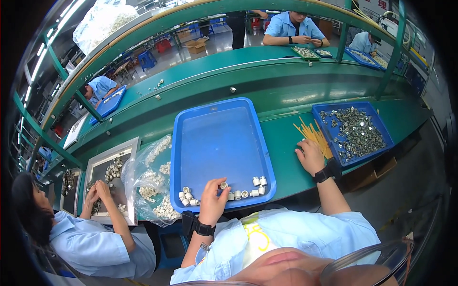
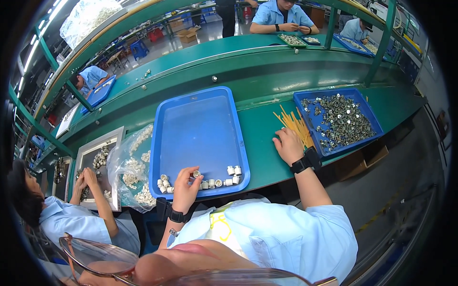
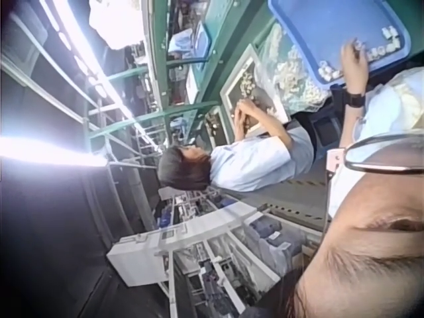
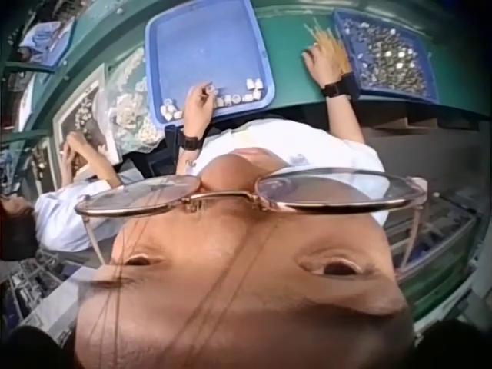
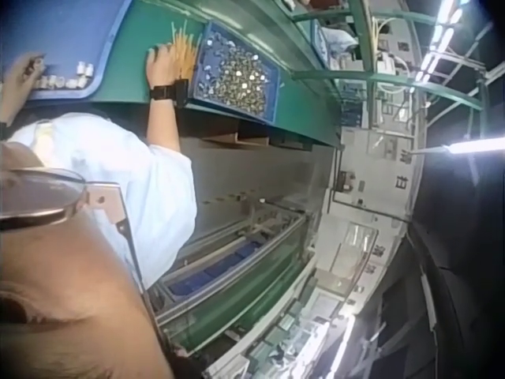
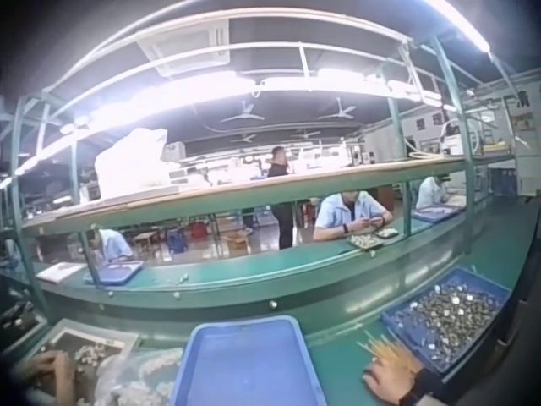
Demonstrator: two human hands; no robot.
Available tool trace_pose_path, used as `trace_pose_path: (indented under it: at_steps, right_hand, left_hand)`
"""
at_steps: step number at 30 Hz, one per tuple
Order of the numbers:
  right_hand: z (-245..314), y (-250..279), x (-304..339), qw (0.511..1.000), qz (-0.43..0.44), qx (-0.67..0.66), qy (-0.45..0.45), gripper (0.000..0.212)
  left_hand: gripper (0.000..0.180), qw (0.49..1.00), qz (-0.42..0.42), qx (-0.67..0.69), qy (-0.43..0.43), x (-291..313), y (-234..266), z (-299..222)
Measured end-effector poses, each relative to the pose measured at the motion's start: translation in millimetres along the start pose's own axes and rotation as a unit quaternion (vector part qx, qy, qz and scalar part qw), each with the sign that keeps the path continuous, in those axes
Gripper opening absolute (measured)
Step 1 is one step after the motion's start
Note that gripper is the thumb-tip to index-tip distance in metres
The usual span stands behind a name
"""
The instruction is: The person assembles components by hand, picking up a white plastic housing and a metal insert from a blue tray. They press the metal insert into the housing and place the completed unit back onto the tray before repeating the process.
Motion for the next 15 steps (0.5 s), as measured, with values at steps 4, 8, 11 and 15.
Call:
trace_pose_path:
  at_steps: [4,8,11,15]
  right_hand:
    - [5,-1,-2,0.999,0.022,-0.020,0.017,0.025]
    - [20,19,0,0.999,-0.007,-0.021,0.044,0.026]
    - [22,22,13,0.999,0.039,-0.008,0.028,0.023]
    - [14,11,20,0.999,0.022,-0.036,0.032,0.021]
  left_hand:
    - [0.026,1.000,-0.009,-0.005,-0.010,-1,1,-1]
    - [0.025,1.000,-0.002,0.004,0.031,2,1,2]
    - [0.025,0.998,0.010,0.028,0.059,2,-3,8]
    - [0.024,0.995,0.024,0.058,0.077,3,-6,12]
Point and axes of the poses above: each hand's wrist, its own x-axis away from the middle knuckle, its own y-axis out of the back of the hand, z = x × y, the point moved 6 cm from there along -x, towards the middle knuckle, and after that the axes turned 7 degrees about -x, right-handed, at the moved point
